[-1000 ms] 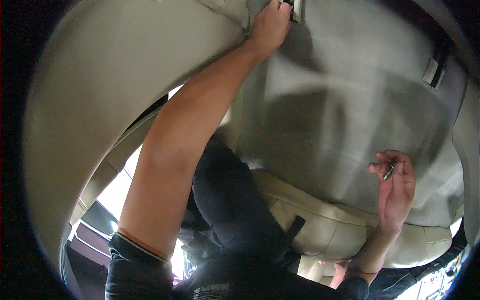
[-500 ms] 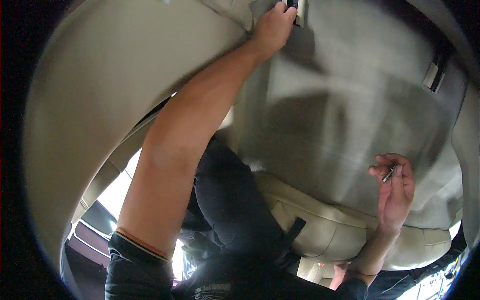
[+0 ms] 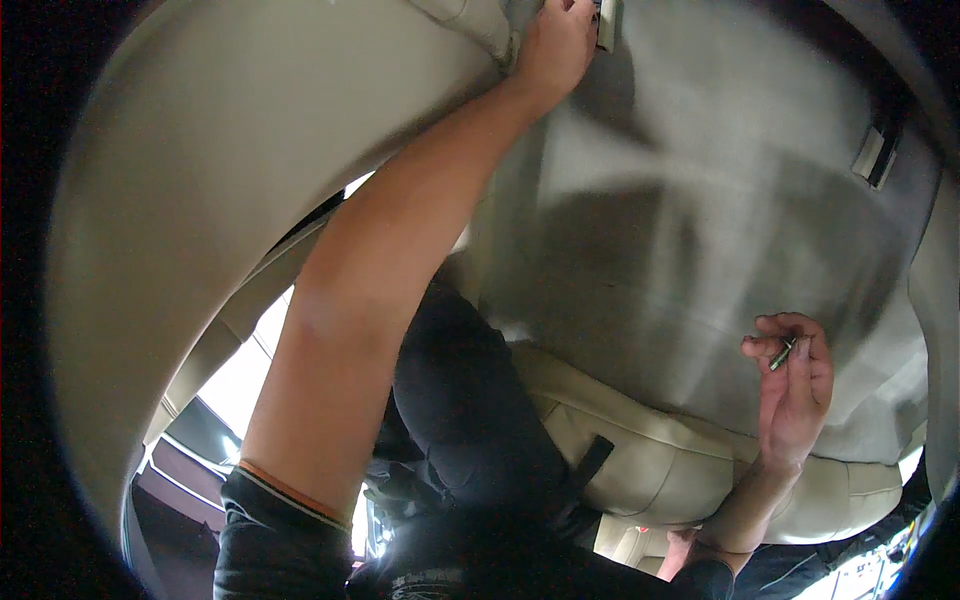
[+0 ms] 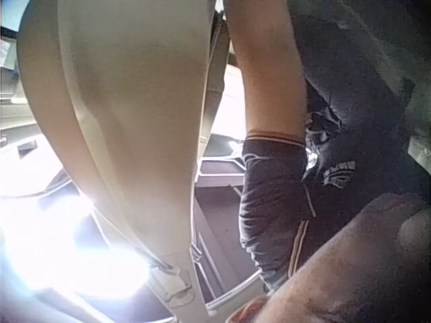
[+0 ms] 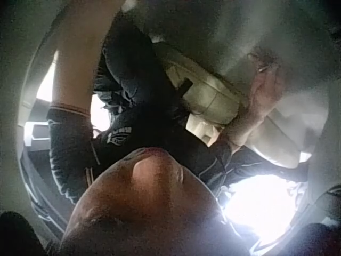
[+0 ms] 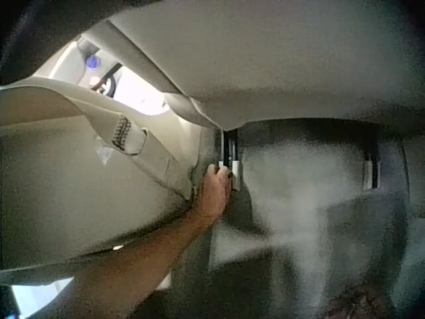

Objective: The recorder is removing bolts and interior components from the rear passenger area of a car.

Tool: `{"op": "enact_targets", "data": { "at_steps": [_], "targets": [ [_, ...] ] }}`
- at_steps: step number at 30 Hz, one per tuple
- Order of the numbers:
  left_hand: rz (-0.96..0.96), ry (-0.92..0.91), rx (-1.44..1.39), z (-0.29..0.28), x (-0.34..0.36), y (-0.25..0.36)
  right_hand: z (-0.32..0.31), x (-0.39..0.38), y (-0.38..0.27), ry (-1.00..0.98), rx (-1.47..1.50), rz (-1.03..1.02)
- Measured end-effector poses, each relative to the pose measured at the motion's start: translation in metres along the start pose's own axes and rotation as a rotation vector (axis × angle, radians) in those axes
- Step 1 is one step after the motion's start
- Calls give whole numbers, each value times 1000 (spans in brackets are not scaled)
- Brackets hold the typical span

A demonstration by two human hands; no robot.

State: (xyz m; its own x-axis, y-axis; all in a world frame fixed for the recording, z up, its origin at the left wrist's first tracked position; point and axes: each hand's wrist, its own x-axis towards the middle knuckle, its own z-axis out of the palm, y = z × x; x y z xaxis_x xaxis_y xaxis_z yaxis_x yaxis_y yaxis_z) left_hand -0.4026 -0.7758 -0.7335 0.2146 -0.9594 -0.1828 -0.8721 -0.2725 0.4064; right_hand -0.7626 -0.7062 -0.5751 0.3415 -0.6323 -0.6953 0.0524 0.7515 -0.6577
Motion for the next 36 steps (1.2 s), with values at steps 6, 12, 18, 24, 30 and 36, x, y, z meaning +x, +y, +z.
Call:
{"op": "enact_targets", "data": {
  "at_steps": [6,12,18,24,30,36],
  "targets": [
    [35,60,-144,22,9,-13,2,-3,-2,61,-77,-8],
    [198,220,179,27,4,-35,3,1,-2,-20,-68,31],
    [139,45,246,19,4,-27,2,-1,-4,1,-54,46],
    [205,74,220,17,18,-27,-1,-1,0,15,-47,39],
    [-270,-68,-658,5,53,-30,3,0,-1,-14,24,-21],
    [486,-259,663,28,91,-49,-5,2,-1,16,-61,-38]
  ]
}}
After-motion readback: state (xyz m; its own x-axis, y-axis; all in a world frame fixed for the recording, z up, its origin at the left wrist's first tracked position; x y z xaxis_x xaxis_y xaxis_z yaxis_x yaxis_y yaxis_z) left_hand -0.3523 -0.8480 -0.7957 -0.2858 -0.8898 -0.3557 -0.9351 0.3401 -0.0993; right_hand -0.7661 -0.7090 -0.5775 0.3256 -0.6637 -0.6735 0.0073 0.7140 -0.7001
